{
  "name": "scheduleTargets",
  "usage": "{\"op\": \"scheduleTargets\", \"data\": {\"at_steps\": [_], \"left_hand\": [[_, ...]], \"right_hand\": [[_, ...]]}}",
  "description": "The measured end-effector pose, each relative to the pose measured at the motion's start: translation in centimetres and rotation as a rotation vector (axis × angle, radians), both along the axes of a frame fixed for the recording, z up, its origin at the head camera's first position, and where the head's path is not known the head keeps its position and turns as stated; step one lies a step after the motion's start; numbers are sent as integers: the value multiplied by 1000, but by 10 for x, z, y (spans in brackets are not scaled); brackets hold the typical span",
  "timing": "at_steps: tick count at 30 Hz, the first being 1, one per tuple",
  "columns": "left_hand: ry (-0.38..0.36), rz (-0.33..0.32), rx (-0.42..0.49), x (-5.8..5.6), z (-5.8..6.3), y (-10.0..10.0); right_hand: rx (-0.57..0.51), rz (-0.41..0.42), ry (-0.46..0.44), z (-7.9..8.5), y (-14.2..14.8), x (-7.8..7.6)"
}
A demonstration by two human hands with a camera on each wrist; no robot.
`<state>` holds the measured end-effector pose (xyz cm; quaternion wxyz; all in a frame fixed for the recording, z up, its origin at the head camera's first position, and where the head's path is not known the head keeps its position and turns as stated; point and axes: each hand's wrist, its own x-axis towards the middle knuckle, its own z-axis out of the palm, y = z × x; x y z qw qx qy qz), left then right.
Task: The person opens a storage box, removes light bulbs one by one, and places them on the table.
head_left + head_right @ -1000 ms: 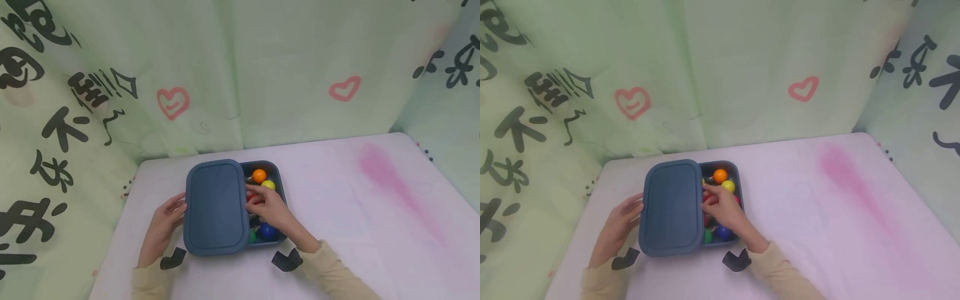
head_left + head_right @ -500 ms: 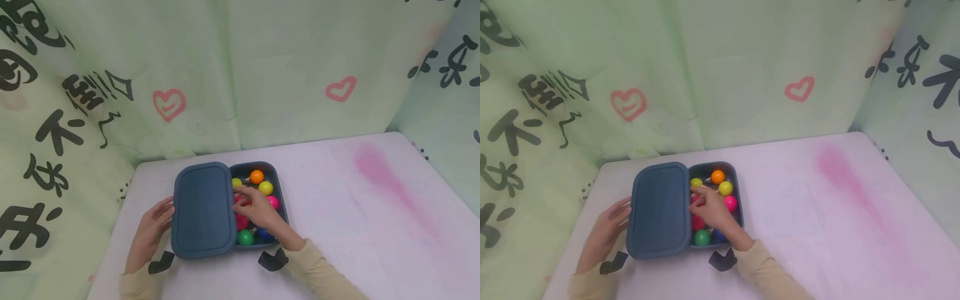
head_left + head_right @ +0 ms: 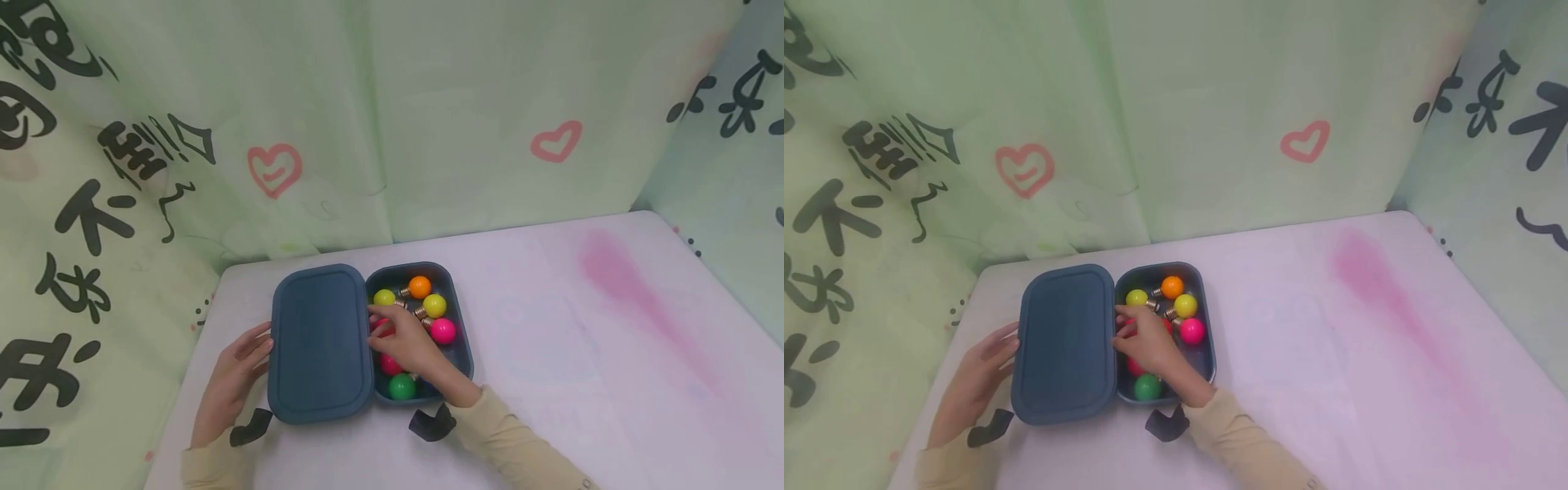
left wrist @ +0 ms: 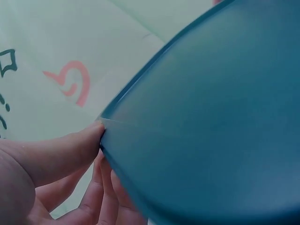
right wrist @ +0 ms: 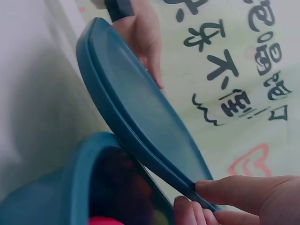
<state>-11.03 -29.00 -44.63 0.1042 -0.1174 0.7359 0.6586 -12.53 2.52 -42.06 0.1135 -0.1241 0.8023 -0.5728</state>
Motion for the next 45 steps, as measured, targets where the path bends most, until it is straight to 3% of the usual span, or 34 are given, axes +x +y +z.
{"op": "scheduleTargets", "data": {"at_steps": [18,29,37,45], "left_hand": [[-46,37,14,1,-5,-29],[-60,64,111,1,-6,-46],[-80,105,94,-1,-8,-50],[-50,108,110,-2,-14,-55]], "right_hand": [[39,73,23,1,-33,-9],[5,34,-103,1,-54,-14],[-55,13,-195,0,-65,-19],[-118,-8,-245,-5,-80,-23]]}}
